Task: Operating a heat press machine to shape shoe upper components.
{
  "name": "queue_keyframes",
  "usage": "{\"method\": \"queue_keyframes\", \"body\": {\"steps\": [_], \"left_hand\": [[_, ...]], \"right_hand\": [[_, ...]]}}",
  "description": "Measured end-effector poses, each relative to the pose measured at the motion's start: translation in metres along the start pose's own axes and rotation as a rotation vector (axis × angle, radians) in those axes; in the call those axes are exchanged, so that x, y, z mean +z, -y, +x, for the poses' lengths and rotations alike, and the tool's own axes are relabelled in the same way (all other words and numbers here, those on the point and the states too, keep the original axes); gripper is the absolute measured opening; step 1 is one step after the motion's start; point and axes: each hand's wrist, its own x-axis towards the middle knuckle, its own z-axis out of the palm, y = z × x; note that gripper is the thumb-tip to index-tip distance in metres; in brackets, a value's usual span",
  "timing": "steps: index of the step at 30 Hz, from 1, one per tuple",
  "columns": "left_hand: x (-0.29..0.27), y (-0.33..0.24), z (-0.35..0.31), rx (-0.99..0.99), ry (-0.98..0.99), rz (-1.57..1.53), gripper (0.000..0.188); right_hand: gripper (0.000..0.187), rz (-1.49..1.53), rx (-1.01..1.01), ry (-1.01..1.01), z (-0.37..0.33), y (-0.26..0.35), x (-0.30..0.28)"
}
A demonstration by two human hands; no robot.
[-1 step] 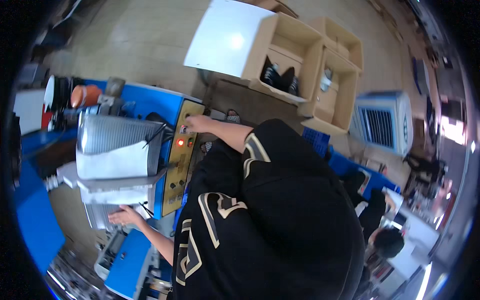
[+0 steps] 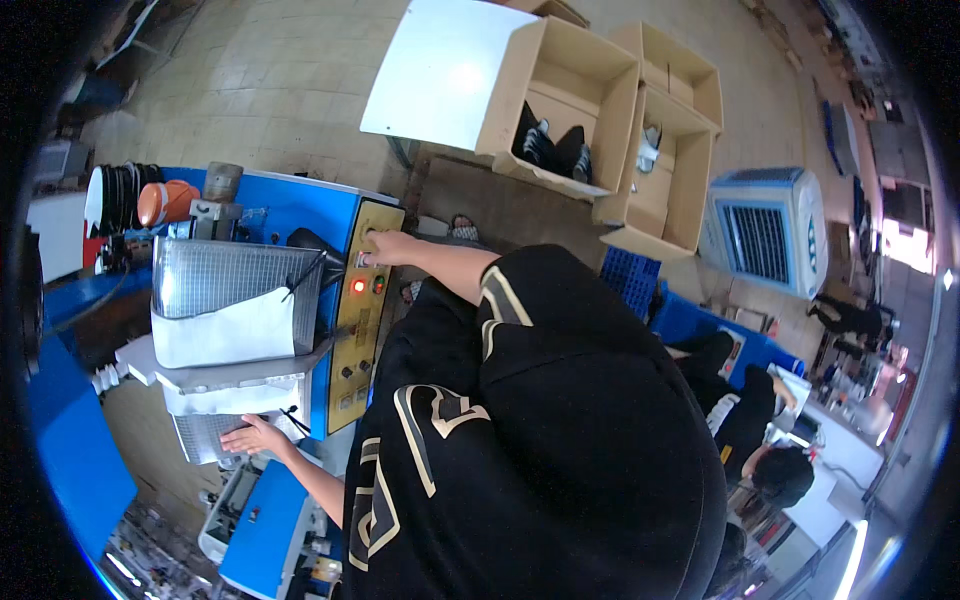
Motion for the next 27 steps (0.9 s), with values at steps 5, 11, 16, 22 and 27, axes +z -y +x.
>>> {"method": "queue_keyframes", "body": {"steps": [5, 11, 16, 22, 27], "left_hand": [[0.009, 0.011, 0.025, 0.042, 0.032, 0.123, 0.094], [-0.012, -0.009, 0.01, 0.048, 0.104, -0.062, 0.1], [-0.024, 0.006, 0.009, -0.002, 0.163, -0.083, 0.097], [-0.029, -0.038, 0.007, -0.02, 0.176, -0.167, 0.097], [-0.037, -0.039, -0.002, -0.059, 0.183, -0.193, 0.099]], "right_hand": [[0.066, 0.482, 0.325, 0.099, 0.028, 0.06, 0.01], [0.066, 0.724, 0.531, -0.104, 0.031, 0.072, 0.048], [0.039, 0.556, 0.474, -0.183, 0.041, 0.094, 0.05], [0.029, 0.194, 0.057, -0.489, 0.092, 0.06, 0.009], [0.03, 0.082, 0.034, -0.436, 0.1, 0.065, -0.024]]}}
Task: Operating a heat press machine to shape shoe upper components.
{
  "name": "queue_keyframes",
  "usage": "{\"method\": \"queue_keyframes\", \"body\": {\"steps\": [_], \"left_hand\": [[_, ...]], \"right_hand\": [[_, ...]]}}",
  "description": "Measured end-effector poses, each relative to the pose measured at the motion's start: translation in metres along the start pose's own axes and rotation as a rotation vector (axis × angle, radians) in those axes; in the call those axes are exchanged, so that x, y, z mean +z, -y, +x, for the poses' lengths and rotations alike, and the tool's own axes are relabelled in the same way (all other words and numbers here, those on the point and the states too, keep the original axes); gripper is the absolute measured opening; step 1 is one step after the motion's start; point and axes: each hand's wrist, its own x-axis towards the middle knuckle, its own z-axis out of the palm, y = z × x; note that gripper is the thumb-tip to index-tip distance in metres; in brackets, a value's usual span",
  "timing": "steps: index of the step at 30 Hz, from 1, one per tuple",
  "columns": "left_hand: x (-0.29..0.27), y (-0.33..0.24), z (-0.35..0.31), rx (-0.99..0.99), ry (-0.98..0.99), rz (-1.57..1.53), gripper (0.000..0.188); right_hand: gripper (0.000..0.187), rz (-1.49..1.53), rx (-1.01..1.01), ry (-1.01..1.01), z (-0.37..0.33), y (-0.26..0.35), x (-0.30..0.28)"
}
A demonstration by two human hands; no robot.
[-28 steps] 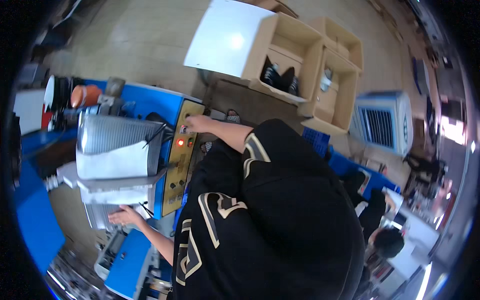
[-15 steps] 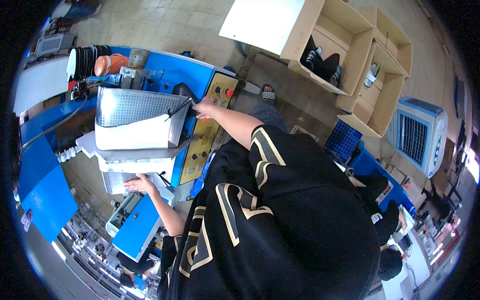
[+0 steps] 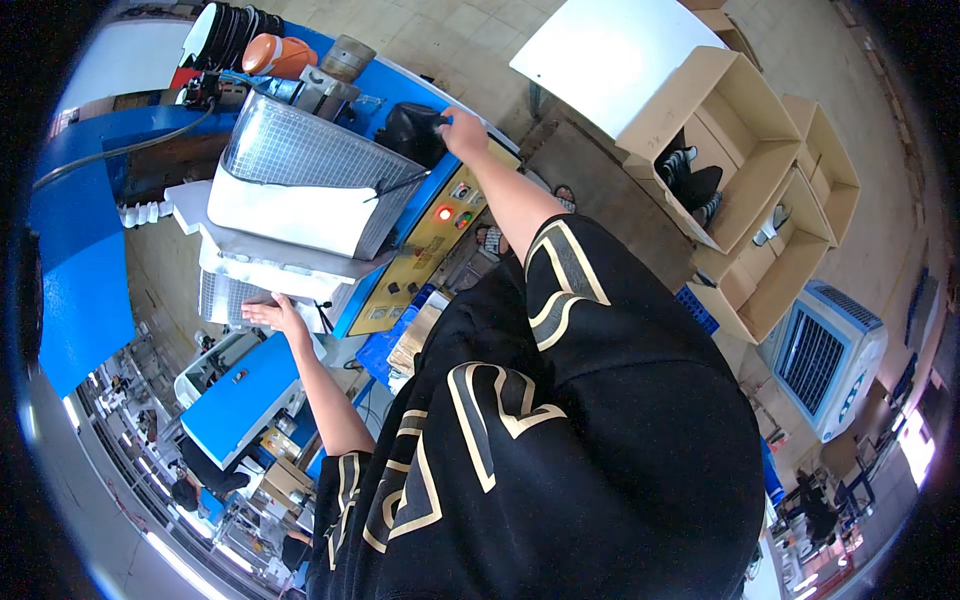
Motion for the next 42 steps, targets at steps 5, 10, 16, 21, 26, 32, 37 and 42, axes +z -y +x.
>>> {"method": "queue_keyframes", "body": {"steps": [5, 10, 16, 21, 26, 32, 37, 42], "left_hand": [[-0.042, -0.012, -0.013, 0.045, 0.231, -0.217, 0.076], [-0.074, -0.064, -0.053, -0.001, 0.0, -0.291, 0.037], [-0.067, -0.183, -0.127, -0.104, 0.461, -0.781, 0.026], [-0.028, -0.228, -0.142, 0.143, 0.937, -0.858, 0.037], [-0.006, -0.246, -0.136, 0.771, 0.726, -0.593, 0.078], [-0.001, -0.217, -0.132, 0.525, 1.084, -0.548, 0.027], [0.003, -0.181, -0.15, 0.541, 1.012, -0.649, 0.023], [-0.004, -0.154, -0.174, 0.392, 0.987, -0.641, 0.022]], "right_hand": [[0.03, 0.116, 0.128, -0.068, -0.014, -0.011, -0.03], [0.03, 0.589, 0.209, 0.036, -0.061, -0.041, -0.09], [0.024, 0.565, 0.295, -0.003, -0.137, -0.012, -0.15], [0.014, 0.324, 0.159, 0.123, -0.169, 0.039, -0.169], [0.014, 0.17, -0.093, 0.866, -0.184, 0.077, -0.165], [0.021, 0.093, -0.169, 0.928, -0.179, 0.088, -0.153], [0.038, -0.501, -0.788, 0.431, -0.133, 0.017, -0.096], [0.047, -0.764, -1.046, 0.356, -0.125, 0.011, -0.017]]}}
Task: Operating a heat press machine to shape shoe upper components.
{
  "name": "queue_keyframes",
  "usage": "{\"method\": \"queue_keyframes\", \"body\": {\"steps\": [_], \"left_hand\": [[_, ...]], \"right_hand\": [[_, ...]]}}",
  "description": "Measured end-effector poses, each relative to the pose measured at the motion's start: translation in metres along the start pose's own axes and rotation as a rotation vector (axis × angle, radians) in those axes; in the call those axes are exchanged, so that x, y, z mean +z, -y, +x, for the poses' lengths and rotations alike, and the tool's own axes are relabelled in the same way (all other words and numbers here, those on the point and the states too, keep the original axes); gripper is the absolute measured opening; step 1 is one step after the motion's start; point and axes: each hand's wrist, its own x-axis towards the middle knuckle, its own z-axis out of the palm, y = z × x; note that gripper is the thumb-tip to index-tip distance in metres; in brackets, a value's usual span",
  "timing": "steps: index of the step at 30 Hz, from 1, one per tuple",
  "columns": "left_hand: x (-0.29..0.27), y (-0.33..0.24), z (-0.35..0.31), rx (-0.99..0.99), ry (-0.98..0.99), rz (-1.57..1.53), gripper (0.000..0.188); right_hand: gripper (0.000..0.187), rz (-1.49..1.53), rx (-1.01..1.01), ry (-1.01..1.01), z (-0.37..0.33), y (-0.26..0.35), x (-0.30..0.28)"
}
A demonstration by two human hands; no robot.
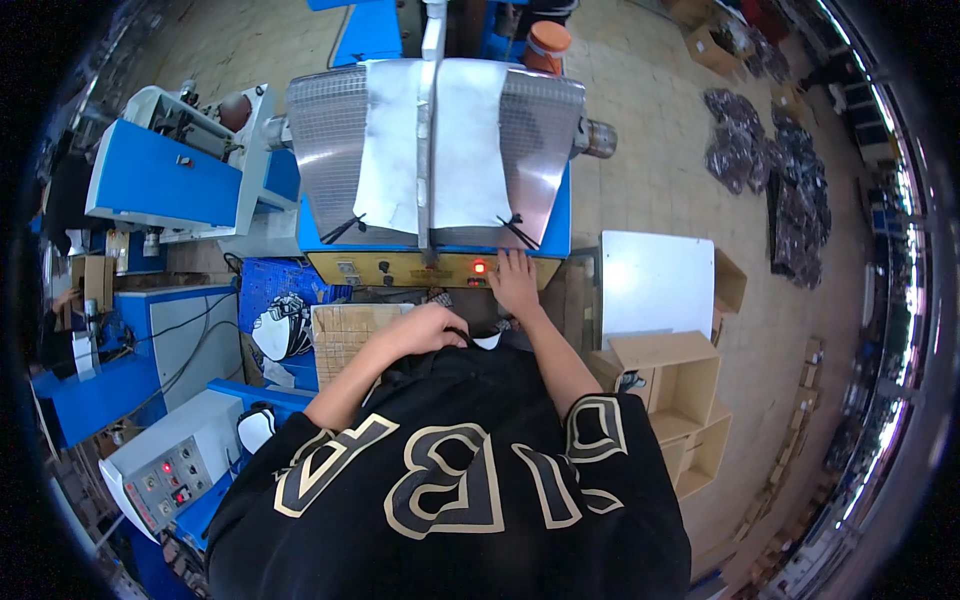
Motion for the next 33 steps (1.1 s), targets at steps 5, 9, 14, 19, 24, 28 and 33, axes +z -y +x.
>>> {"method": "queue_keyframes", "body": {"steps": [5, 9, 14, 19, 24, 28, 33], "left_hand": [[0.002, -0.002, -0.025, -0.074, -0.117, -0.005, 0.019], [0.008, 0.008, -0.035, -0.105, -0.176, -0.074, 0.019], [0.005, 0.011, -0.036, -0.114, -0.242, -0.185, 0.021], [0.001, 0.01, -0.025, -0.11, -0.258, -0.217, 0.024], [-0.014, 0.008, 0.0, -0.09, -0.243, -0.226, 0.023], [-0.039, -0.019, 0.003, -0.096, -0.186, -0.271, 0.019], [-0.056, -0.027, 0.017, 0.004, -0.152, -0.291, 0.018]], "right_hand": [[0.046, 0.025, 0.126, 0.401, 0.052, 0.015, 0.033], [0.045, -0.103, 0.241, 0.513, 0.056, 0.011, 0.04], [0.044, -0.125, 0.187, 0.321, 0.04, -0.02, 0.043], [0.038, -0.154, 0.125, 0.38, 0.026, -0.035, 0.033], [0.031, 0.116, 0.184, 0.104, -0.002, -0.05, 0.036], [0.035, 0.711, 0.505, 0.24, -0.024, -0.029, -0.008], [0.039, 1.258, 0.72, 0.191, -0.038, -0.002, -0.059]]}}
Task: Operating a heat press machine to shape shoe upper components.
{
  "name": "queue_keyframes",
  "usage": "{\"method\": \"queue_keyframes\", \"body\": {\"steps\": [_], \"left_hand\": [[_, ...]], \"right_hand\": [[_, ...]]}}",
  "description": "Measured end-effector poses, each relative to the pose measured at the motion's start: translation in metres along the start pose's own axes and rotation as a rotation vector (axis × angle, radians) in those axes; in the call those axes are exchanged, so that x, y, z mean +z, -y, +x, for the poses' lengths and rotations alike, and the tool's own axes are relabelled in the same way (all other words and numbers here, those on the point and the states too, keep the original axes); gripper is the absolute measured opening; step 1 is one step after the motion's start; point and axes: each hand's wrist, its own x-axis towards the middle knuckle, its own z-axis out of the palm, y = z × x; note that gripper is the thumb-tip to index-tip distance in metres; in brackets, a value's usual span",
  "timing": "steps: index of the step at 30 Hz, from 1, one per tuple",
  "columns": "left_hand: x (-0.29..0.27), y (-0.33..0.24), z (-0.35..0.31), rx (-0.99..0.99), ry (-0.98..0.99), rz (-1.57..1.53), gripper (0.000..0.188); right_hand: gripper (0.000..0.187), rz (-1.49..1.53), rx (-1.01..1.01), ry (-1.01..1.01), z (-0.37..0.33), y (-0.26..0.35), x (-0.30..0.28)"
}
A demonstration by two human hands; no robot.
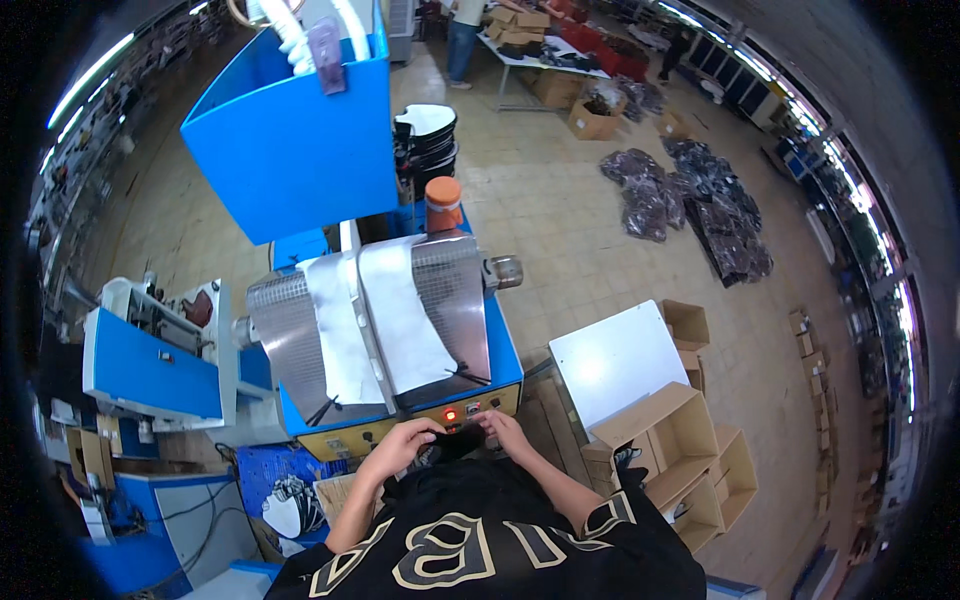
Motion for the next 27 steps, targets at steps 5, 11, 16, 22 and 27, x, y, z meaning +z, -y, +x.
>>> {"method": "queue_keyframes", "body": {"steps": [5, 11, 16, 22, 27], "left_hand": [[-0.005, -0.043, 0.027, -0.076, 0.247, 0.006, 0.017], [-0.019, -0.067, 0.033, 0.295, 0.159, -0.091, 0.014], [-0.022, -0.062, 0.032, 0.442, 0.217, -0.684, 0.007], [-0.031, -0.051, 0.027, 0.578, 0.232, -0.7, 0.042], [-0.025, -0.06, 0.007, 0.321, -0.171, -0.586, 0.044]], "right_hand": [[0.05, 0.142, -0.193, 0.221, -0.01, 0.056, 0.014], [0.068, -0.318, -0.116, 0.731, -0.011, 0.128, 0.008], [0.062, -0.042, -0.072, 0.664, -0.004, 0.149, 0.039], [0.036, -0.205, -0.244, 0.596, 0.0, 0.178, 0.045], [0.02, -0.127, -0.253, 0.452, 0.002, 0.204, 0.03]]}}
